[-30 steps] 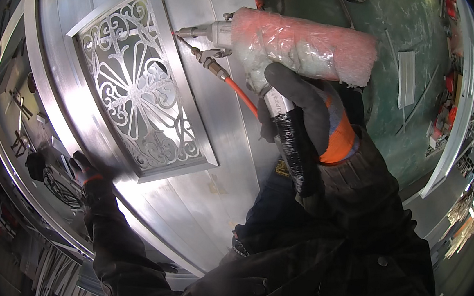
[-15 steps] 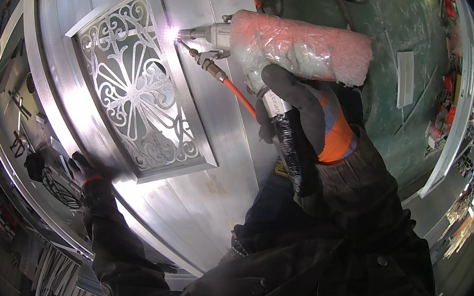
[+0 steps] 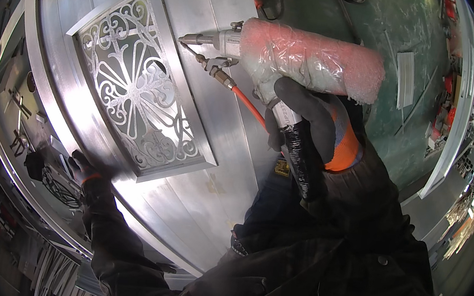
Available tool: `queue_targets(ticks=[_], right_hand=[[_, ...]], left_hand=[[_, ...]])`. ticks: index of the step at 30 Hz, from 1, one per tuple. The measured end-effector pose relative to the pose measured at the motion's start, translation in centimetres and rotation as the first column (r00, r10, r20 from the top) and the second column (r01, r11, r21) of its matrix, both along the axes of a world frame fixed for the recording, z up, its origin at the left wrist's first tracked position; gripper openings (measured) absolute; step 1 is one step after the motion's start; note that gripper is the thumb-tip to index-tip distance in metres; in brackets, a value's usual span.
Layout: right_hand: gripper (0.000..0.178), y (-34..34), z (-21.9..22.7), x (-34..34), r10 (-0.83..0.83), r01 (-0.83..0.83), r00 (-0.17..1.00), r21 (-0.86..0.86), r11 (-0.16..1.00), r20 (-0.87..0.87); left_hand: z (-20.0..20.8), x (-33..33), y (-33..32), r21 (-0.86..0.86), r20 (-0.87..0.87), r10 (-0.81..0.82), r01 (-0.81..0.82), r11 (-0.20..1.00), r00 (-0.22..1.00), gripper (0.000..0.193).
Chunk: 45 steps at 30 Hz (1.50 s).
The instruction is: The person welds a decorative metal panel onto a larger metal sheet using a handheld welding torch. The person moves the torch along the edges of the panel, creating bright sparks as the metal is fused.
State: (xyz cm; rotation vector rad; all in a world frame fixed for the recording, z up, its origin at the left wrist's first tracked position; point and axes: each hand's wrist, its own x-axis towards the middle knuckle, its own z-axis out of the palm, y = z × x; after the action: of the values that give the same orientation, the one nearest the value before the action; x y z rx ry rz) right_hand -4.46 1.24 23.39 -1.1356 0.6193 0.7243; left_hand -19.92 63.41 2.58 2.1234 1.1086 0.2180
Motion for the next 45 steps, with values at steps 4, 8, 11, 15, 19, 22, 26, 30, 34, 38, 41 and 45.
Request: queue_targets(ticks=[4,8,11,15,19,22,26,30,34,38,41,45], right_hand=[[0.027,-0.2,-1.5,-0.5,-0.036,0.031,0.994,0.052,0.998,0.107],[0.024,-0.1,-1.2,-0.4,-0.054,0.054,0.999,0.021,0.998,-0.001],[0.023,0.7,-0.7,-0.1,-0.049,0.049,0.999,-0.046,0.998,-0.012],[0.02,1.0,-0.7,-0.1,-0.079,0.08,0.996,-0.044,0.996,0.032],[0.017,1.2,-0.8,-0.2,-0.099,0.099,0.995,-0.033,0.995,0.004],[0.017,1.4,-0.8,-0.1,-0.087,0.087,0.996,-0.02,0.996,0.028],[0.018,1.0,-0.9,-0.2,-0.062,0.064,0.995,-0.029,0.998,0.08],[0.026,-0.3,-2.5,-0.6,0.004,-0.01,0.98,0.027,1.0,0.201],[0.022,1.2,-0.6,0.2,-0.047,0.048,0.998,-0.044,0.998,0.037],[0.022,1.3,-0.8,0.1,-0.077,0.081,0.995,-0.064,0.995,0.056],[0.022,1.0,-0.9,0.1,-0.034,0.035,0.999,-0.069,0.997,0.023],[0.022,1.4,-1.1,0.0,-0.085,0.087,0.996,-0.068,0.994,0.027]], left_hand=[[0.8,0.2,-0.3,0.034,-0.056,0.011,-0.009,0.999,0.998,0.057],[1.7,1.3,-3.3,0.007,-0.074,0.053,-0.052,0.999,0.996,0.055],[1.8,1.2,-2.6,-0.031,-0.019,0.077,-0.077,0.997,0.997,0.056],[2.1,1.2,-3.1,-0.011,-0.038,0.068,-0.068,0.998,0.997,0.058],[2.3,1.5,-3.7,-0.047,-0.003,0.083,-0.083,0.995,0.997,0.06],[2.4,1.2,-2.6,0.024,-0.051,0.067,-0.066,0.998,0.996,0.061],[2.6,1.6,-4.2,0.037,-0.088,0.06,-0.057,0.998,0.994,0.075],[2.6,2.1,-4.3,0.035,-0.082,0.071,-0.068,0.997,0.994,0.058],[2.2,1.1,-2.5,0.026,-0.071,0.057,-0.055,0.998,0.996,0.058],[1.6,0.9,-1.8,-0.038,-0.075,0.081,-0.084,0.996,0.994,0.057],[1.6,1.0,-2.0,-0.065,-0.075,0.081,-0.086,0.994,0.994,0.056],[1.6,0.9,-2.1,-0.04,-0.057,0.073,-0.076,0.996,0.996,0.055]])
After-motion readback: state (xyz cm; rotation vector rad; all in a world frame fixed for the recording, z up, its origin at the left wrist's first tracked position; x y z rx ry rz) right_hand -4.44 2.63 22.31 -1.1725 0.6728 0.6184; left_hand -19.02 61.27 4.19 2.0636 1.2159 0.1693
